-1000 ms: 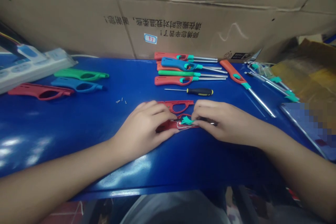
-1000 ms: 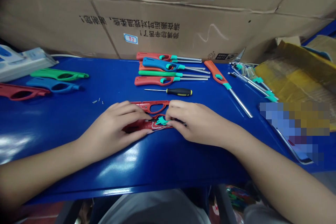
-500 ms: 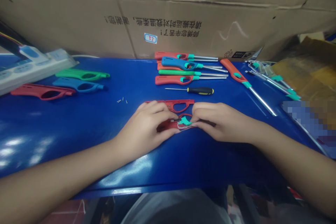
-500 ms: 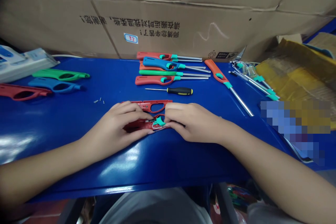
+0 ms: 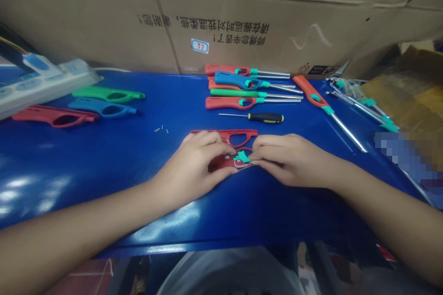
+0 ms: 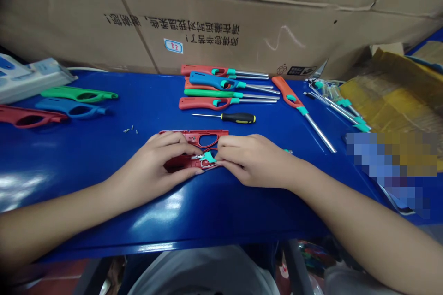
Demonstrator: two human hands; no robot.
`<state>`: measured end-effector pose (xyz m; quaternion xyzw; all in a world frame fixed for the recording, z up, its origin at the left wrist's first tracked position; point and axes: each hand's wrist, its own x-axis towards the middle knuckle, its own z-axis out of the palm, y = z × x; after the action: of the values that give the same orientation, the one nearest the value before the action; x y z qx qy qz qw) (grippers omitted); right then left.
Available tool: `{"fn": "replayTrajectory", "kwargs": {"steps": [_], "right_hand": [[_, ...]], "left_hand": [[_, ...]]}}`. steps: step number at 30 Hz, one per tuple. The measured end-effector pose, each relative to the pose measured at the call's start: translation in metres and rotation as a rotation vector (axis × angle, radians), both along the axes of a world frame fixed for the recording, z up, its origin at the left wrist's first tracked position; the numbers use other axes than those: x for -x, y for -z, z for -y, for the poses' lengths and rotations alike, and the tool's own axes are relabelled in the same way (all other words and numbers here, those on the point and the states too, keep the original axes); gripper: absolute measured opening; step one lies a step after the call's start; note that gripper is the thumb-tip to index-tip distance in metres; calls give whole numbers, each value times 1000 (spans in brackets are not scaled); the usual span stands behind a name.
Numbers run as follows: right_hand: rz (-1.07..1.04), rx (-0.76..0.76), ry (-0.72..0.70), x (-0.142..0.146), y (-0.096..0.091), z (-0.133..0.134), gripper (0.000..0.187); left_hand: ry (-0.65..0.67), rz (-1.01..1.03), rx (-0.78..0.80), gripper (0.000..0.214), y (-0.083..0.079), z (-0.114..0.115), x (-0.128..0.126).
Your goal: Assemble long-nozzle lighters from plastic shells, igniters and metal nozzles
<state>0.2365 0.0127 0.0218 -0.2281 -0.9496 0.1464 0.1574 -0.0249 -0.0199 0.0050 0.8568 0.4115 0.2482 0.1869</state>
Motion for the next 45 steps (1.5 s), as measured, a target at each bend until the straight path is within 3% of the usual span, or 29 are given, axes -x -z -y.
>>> {"fn": "replayTrajectory", "kwargs": {"steps": [18, 31, 37, 45], "right_hand": [[53, -61, 2, 2, -3, 2, 21], [174, -170, -28, 3, -8, 7, 24], [283, -234, -33, 4, -11, 10, 28], [283, -250, -39, 5, -12, 11, 28]], "left_hand": [[3, -57, -11, 32, -3, 2, 0], [9, -92, -32, 31, -3, 3, 0], [51, -140, -107, 35, -4, 4, 1], [96, -359, -255, 35, -9, 6, -1]]}}
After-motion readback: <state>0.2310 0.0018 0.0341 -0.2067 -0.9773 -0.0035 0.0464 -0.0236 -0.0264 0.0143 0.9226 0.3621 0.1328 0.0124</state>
